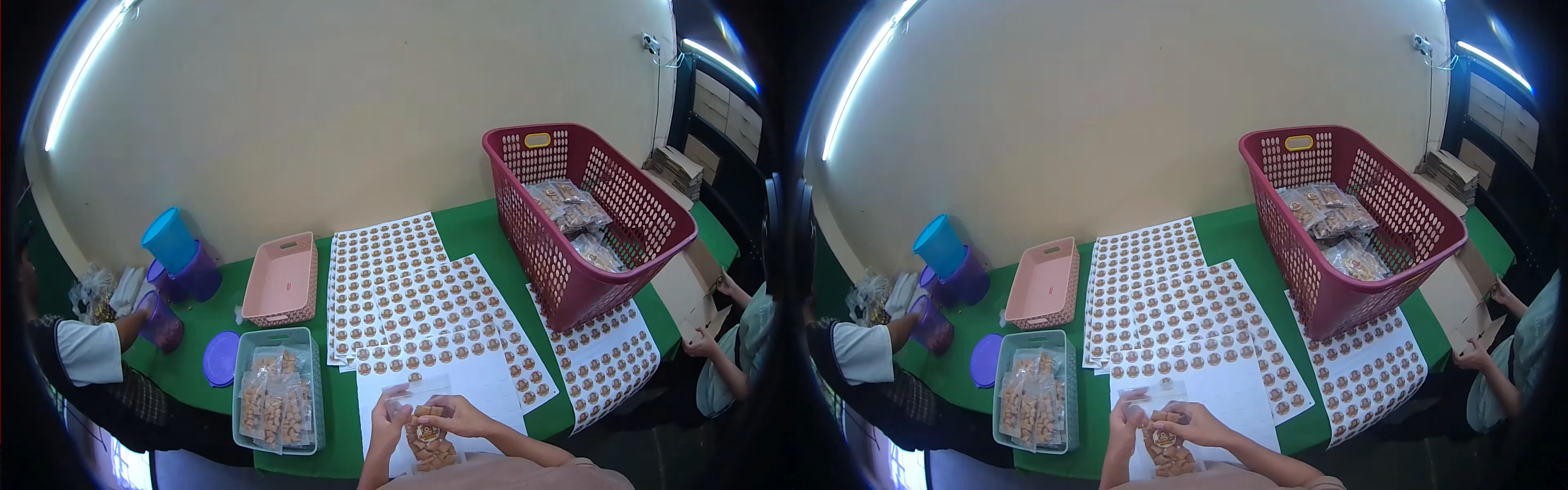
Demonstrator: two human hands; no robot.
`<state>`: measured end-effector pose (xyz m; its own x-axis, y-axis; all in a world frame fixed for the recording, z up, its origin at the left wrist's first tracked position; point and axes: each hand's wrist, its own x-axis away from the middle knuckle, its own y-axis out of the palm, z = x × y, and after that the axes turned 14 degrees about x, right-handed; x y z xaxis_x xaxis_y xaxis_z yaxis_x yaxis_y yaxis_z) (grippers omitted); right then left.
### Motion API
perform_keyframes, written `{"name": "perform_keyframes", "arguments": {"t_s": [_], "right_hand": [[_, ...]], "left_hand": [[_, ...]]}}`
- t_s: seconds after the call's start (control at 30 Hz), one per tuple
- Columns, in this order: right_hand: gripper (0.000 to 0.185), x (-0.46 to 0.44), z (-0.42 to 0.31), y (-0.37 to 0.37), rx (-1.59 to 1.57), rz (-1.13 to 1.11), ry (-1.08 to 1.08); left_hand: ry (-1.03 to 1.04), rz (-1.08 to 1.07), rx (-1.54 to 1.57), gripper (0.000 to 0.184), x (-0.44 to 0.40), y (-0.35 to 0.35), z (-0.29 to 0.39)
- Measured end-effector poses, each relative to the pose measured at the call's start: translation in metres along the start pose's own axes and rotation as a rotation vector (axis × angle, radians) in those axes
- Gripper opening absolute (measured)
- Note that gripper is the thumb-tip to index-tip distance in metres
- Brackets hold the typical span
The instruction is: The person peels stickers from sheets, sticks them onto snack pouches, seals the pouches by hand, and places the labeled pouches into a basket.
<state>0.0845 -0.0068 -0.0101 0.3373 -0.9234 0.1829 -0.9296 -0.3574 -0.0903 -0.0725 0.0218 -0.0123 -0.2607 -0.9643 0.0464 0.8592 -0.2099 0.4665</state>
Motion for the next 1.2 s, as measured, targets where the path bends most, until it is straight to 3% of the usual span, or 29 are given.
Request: {"name": "perform_keyframes", "arguments": {"t_s": [0.1, 0.13, 0.2, 0.33, 0.47, 0.6, 0.67, 0.8, 1.03, 1.1, 1.2], "right_hand": [[0.034, -0.001, -0.001, -0.004, 0.018, -0.015, 0.025], [0.034, -0.002, 0.001, -0.005, 0.023, -0.021, 0.026], [0.035, -0.005, 0.007, -0.006, 0.024, 0.22, -0.066], [0.029, -0.017, -0.002, -0.023, -0.089, 0.34, -0.129], [0.023, -0.015, -0.008, -0.026, -0.185, 0.346, -0.13], [0.018, -0.011, -0.007, -0.025, -0.101, 0.386, -0.161], [0.013, -0.011, -0.002, -0.021, 0.013, 0.418, -0.282], [0.013, -0.006, -0.01, -0.022, -0.082, 0.422, -0.217], [0.021, 0.002, -0.009, -0.027, -0.183, 0.517, -0.193], [0.018, 0.005, -0.013, -0.024, -0.15, 0.529, -0.131], [0.022, 0.005, -0.001, -0.021, -0.269, 0.476, -0.204]], "left_hand": [[-0.052, 0.119, -0.116, 0.025, -0.01, 0.01, 0.005], [0.024, 0.136, -0.096, 0.017, -0.013, 0.014, 0.003], [-0.006, 0.137, -0.086, 0.018, -0.02, 0.021, 0.004], [-0.01, 0.105, -0.116, 0.019, -0.028, 0.033, 0.0], [0.008, 0.046, -0.1, 0.02, -0.033, 0.038, -0.004], [-0.007, -0.014, -0.101, 0.02, -0.029, 0.037, -0.005], [0.006, -0.054, -0.111, 0.021, -0.028, 0.034, -0.008], [-0.06, -0.11, -0.096, 0.017, -0.026, 0.039, -0.003], [-0.009, -0.053, -0.062, 0.02, -0.025, 0.039, -0.014], [0.089, -0.031, -0.083, 0.018, -0.024, 0.035, -0.018], [0.002, 0.019, -0.017, 0.017, -0.021, 0.034, -0.012]]}}
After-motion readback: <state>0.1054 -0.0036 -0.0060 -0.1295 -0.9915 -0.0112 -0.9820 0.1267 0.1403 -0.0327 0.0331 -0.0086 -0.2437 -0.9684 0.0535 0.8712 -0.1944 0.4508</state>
